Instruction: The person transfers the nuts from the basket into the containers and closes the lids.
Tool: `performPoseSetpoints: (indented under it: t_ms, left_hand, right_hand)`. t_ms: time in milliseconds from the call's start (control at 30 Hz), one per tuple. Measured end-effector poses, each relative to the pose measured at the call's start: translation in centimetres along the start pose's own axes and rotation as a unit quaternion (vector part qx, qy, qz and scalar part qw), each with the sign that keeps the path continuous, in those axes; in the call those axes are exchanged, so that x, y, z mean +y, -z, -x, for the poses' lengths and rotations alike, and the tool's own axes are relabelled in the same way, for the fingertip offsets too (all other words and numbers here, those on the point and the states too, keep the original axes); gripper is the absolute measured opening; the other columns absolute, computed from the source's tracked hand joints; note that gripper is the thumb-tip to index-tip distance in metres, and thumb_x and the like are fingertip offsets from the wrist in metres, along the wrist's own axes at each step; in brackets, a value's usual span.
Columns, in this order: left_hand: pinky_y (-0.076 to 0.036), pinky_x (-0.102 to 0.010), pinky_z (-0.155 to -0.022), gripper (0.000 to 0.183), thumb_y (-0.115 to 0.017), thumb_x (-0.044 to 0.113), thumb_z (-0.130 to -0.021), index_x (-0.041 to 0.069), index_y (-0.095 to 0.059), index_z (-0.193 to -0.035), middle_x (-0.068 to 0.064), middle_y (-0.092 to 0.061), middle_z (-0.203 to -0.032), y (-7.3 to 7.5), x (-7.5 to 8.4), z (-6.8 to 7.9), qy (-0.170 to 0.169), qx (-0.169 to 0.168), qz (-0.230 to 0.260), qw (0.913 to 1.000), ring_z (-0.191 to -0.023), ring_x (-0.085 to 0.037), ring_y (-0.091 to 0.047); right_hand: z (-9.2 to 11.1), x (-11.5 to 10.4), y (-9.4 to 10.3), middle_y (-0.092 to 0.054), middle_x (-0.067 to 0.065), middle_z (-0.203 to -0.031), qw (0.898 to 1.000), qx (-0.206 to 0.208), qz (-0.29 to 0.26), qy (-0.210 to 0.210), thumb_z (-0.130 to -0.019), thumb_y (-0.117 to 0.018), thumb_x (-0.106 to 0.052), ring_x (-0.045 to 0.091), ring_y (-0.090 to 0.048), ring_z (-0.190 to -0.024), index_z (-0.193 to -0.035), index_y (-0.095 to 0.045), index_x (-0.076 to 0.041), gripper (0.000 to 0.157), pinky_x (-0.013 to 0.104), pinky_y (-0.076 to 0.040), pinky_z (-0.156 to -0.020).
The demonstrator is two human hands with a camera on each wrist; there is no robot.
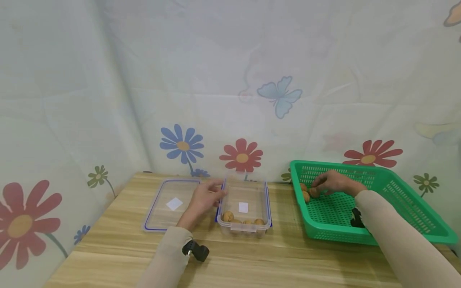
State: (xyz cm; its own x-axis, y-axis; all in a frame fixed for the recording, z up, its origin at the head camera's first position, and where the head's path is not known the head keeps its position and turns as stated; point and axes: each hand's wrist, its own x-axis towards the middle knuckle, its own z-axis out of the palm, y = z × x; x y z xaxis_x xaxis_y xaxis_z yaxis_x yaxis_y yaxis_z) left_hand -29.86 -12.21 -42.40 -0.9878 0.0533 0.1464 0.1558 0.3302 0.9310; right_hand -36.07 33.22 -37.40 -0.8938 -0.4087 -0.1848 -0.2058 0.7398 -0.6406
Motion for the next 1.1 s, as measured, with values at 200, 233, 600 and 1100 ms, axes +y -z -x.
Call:
performPoseSetpoints:
  t_ms: [200, 233, 600, 1100]
  left_hand:
    - [-0.065, -0.033, -0.067, 0.043, -0.075, 0.006, -0.099, -0.005, -0.065, -0.14, -0.021, -0.071, -0.107, 0.0, 0.1, 0.0, 0.006, 0.002, 0.003, 1.0, -0.074, -0.022, -0.071]
    - [-0.065, -0.033, -0.067, 0.043, -0.075, 0.006, -0.099, -0.004, -0.065, -0.14, -0.02, -0.071, -0.107, 0.0, 0.1, 0.0, 0.006, 0.002, 0.003, 1.0, -0.074, -0.022, -0.071]
    - [-0.066, -0.035, -0.068, 0.045, -0.075, 0.007, -0.099, -0.005, -0.063, -0.141, -0.021, -0.072, -0.109, 0.0, 0.0, -0.1, 0.004, -0.005, 0.001, 1.0, -0.074, -0.023, -0.072]
    - [-0.066, -0.034, -0.069, 0.045, -0.073, 0.006, -0.1, -0.003, -0.063, -0.143, -0.021, -0.07, -0.112, 0.0, 0.1, -0.1, 0.013, -0.003, -0.004, 0.9999, -0.078, -0.024, -0.072]
  right_hand:
    - [0.2, -0.7, 0.1, -0.072, 0.023, -0.115, 0.999, 0.009, 0.03, 0.011, -0.102, -0.067, -0.007, 0.034, -0.072, -0.098, -0.12, -0.071, 0.012, 0.026, 0.05, -0.065, -0.082]
    - [0.3, -0.9, 0.1, -0.072, 0.022, -0.114, 0.999, 0.015, 0.04, 0.015, -0.102, -0.067, -0.007, 0.034, -0.073, -0.097, -0.12, -0.071, 0.011, 0.026, 0.05, -0.065, -0.081]
    - [2.7, -6.6, 1.9, -0.072, 0.017, -0.123, 0.988, 0.13, 0.06, 0.052, -0.104, -0.072, -0.032, 0.038, -0.066, -0.114, -0.128, -0.072, 0.001, 0.041, 0.058, -0.058, -0.094]
    - [5.9, -14.9, -0.3, -0.074, 0.01, -0.125, 0.973, 0.206, -0.019, 0.104, -0.102, -0.073, -0.043, 0.028, -0.068, -0.116, -0.133, -0.072, -0.009, 0.046, 0.047, -0.057, -0.098]
